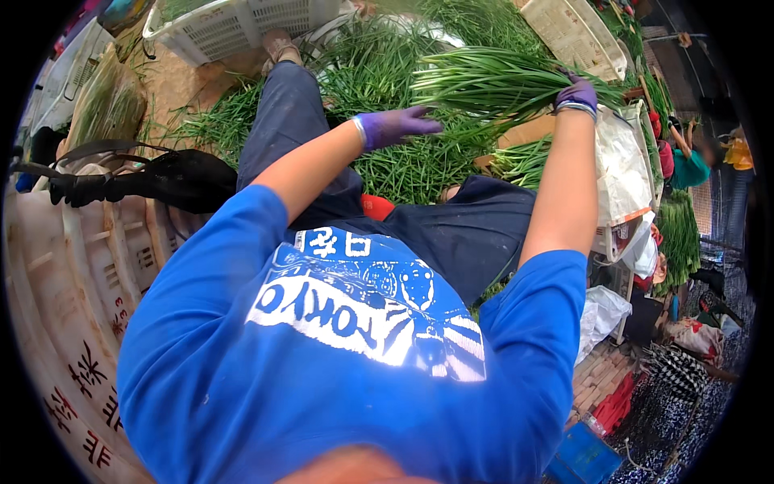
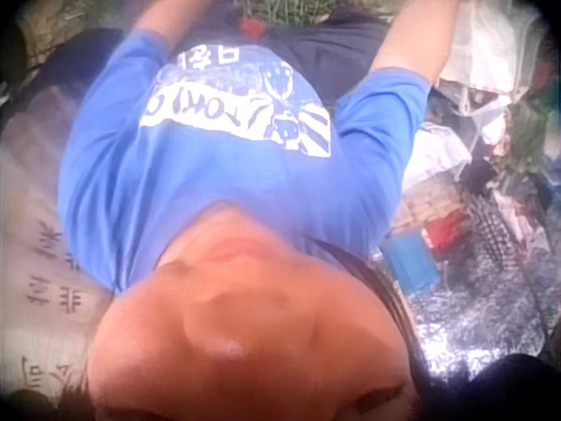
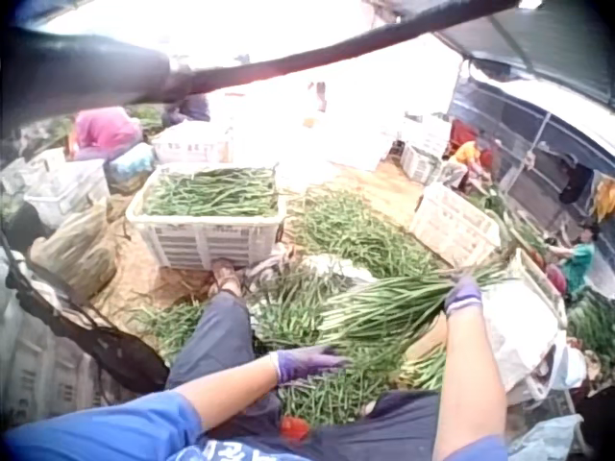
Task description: The person sorts bundles of chives by hand, picking through stalks to remove debris, aligning the bundles, and placing them into a pile while wearing gloves.
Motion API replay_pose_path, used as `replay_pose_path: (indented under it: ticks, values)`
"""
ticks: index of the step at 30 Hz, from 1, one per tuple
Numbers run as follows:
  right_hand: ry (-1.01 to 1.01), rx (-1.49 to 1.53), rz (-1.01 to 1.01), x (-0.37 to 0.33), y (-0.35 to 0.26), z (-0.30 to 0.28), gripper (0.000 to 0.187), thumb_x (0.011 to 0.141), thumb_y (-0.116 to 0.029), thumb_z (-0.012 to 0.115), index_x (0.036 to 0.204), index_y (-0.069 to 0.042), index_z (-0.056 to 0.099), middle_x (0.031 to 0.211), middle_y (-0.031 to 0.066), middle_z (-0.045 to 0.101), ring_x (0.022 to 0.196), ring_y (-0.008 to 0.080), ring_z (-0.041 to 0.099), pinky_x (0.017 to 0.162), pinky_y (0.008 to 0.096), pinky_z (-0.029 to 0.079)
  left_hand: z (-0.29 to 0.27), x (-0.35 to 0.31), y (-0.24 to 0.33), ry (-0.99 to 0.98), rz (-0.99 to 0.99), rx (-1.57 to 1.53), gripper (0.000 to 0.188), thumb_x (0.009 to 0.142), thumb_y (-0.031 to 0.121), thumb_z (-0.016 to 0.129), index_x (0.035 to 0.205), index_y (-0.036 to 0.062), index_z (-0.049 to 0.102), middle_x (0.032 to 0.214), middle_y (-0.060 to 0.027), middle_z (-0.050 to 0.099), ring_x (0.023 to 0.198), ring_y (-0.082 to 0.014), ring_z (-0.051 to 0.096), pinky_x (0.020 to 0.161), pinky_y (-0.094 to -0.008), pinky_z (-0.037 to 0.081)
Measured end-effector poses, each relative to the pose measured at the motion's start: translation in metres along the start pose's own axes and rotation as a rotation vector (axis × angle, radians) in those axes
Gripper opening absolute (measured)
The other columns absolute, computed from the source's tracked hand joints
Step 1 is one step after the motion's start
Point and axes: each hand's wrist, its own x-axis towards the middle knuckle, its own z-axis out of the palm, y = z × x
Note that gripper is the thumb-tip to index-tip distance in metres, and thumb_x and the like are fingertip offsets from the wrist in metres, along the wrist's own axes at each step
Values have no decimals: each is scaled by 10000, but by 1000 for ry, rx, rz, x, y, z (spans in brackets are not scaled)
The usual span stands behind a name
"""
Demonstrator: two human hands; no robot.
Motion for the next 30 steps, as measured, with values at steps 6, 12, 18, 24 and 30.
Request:
replay_pose_path:
  ticks: [6, 12, 18, 24, 30]
  values:
    - [204, 157, -35, -108, 44, 157, 307, 875, -160, 332, 933, 27, 568, 884, 187, 570, 780, 272, 538, 738, 378, 433, 10, 23, 32, 319, 355, -468, 277, 813, 195, 549, 1015, 6, 530, 938, -68, 580, 794, -132, 556, 694, -258, 458]
    - [117, 54, -38, -116, 59, 139, 344, 849, -51, 251, 1048, 50, 513, 1049, 213, 532, 918, 285, 541, 847, 366, 430, 6, -9, 19, 206, 283, 193, 252, 830, 248, 528, 863, 2, 570, 656, -44, 575, 543, -94, 540, 544, -225, 436]
    - [161, -1146, -214, -42, 86, 56, 280, 804, -52, 401, 1050, -19, 533, 960, 137, 575, 812, 211, 568, 726, 310, 451, 9, -41, 10, 204, 152, 302, 224, 832, 222, 531, 790, 4, 561, 572, -39, 547, 475, -87, 529, 456, -213, 427]
    - [165, -1634, -274, -105, 27, 61, 276, 791, -101, 451, 1042, -25, 534, 968, 130, 577, 857, 241, 552, 783, 338, 411, -19, -60, 3, 267, -260, 1170, 245, 812, 188, 543, 980, 9, 543, 839, -104, 607, 804, -172, 586, 719, -324, 463]
    - [170, 486, 59, -100, 42, 119, 318, 828, -135, 353, 1096, -9, 471, 1086, 128, 525, 996, 267, 486, 910, 393, 334, -42, 23, -42, 444, 713, 1113, 423, 778, 71, 518, 1187, 46, 410, 1164, -123, 461, 1088, -193, 429, 886, -319, 368]
